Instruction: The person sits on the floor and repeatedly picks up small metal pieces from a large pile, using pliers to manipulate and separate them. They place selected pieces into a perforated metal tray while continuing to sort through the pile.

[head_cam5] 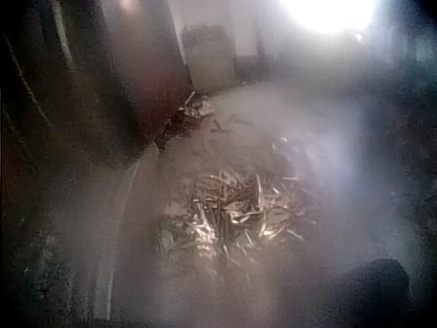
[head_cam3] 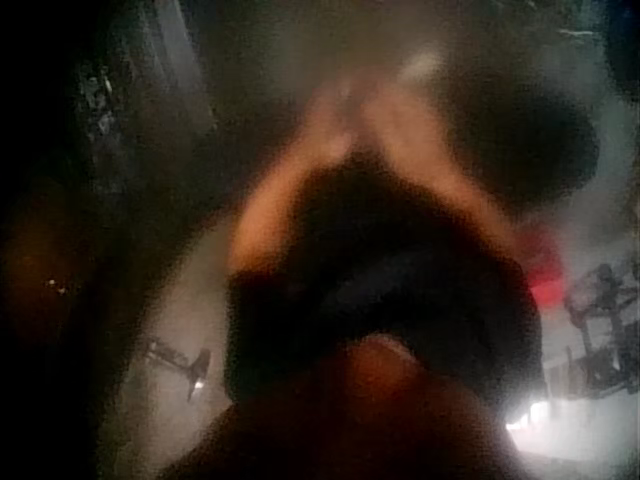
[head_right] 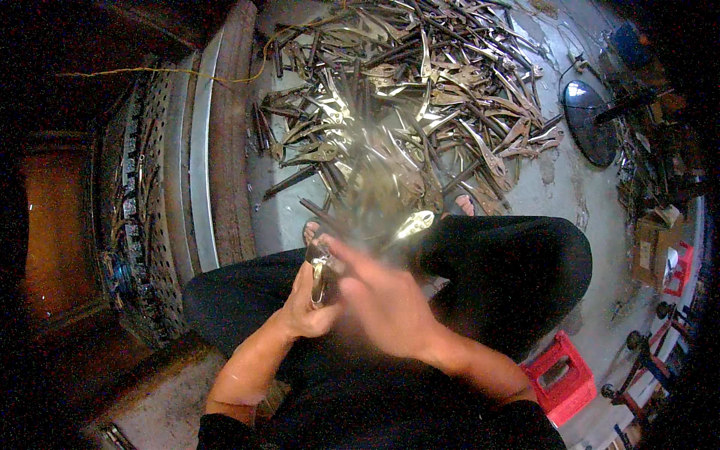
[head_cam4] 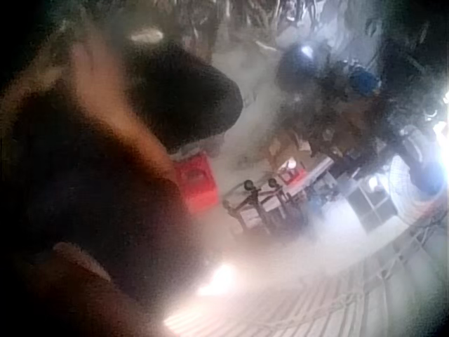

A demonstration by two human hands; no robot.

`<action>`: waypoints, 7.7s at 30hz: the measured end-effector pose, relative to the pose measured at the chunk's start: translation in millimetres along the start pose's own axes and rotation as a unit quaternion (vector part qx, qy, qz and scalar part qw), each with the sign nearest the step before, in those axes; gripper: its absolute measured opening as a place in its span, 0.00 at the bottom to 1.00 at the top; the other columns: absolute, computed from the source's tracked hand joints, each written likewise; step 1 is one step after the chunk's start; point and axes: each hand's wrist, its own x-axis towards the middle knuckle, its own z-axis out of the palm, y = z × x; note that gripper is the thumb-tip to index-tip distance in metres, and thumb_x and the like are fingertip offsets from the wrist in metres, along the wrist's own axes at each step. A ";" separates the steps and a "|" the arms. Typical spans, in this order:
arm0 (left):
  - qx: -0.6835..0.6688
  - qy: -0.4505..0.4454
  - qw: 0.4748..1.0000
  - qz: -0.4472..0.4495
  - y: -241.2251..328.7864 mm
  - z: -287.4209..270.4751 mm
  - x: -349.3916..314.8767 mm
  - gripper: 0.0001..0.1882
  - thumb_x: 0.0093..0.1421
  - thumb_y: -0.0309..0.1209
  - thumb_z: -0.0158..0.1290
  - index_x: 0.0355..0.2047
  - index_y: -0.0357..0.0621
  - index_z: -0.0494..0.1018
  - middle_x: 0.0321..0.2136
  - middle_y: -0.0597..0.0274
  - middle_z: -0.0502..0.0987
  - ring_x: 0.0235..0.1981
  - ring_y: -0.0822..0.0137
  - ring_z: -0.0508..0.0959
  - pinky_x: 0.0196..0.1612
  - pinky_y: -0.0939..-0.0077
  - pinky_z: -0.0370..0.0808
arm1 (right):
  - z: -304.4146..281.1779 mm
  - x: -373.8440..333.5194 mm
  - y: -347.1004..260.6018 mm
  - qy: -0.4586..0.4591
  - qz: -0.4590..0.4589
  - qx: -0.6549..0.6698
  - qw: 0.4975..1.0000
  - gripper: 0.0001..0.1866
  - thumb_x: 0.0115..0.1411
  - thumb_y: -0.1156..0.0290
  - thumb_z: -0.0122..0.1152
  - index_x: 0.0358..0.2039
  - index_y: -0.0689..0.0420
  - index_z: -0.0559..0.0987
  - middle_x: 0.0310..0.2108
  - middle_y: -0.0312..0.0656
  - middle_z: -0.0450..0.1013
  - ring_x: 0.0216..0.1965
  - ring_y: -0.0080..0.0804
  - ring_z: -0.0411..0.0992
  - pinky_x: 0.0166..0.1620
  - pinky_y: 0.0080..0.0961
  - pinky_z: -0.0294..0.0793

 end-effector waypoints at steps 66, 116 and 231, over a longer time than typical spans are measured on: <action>-0.497 0.196 0.820 -0.204 -13.1 -86.5 -15.0 0.31 0.46 0.26 0.57 0.54 0.40 0.67 0.38 0.63 0.69 0.40 0.65 0.72 0.52 0.65 0.70 | 16.6 20.5 -0.1 0.184 0.190 0.430 0.863 0.26 0.77 0.50 0.39 0.66 0.53 0.67 0.23 0.29 0.62 0.17 0.19 0.59 0.22 0.22 0.62; 0.346 -0.139 0.925 -0.076 -274.6 1.5 157.6 0.28 0.56 0.28 0.59 0.58 0.41 0.67 0.54 0.43 0.73 0.56 0.43 0.73 0.57 0.54 0.73 | -203.0 -35.3 -30.6 0.298 -0.169 0.513 0.787 0.32 0.78 0.62 0.35 0.74 0.63 0.41 0.28 0.38 0.60 0.16 0.23 0.60 0.17 0.23 0.66; -0.395 0.336 0.824 -0.226 -141.9 59.9 312.1 0.11 0.74 0.35 0.48 0.47 0.40 0.66 0.42 0.56 0.77 0.43 0.63 0.81 0.46 0.65 0.84 | -211.6 -51.7 -29.0 0.263 -0.178 0.686 0.655 0.26 0.75 0.58 0.43 0.68 0.55 0.62 0.36 0.47 0.71 0.33 0.35 0.73 0.36 0.31 0.77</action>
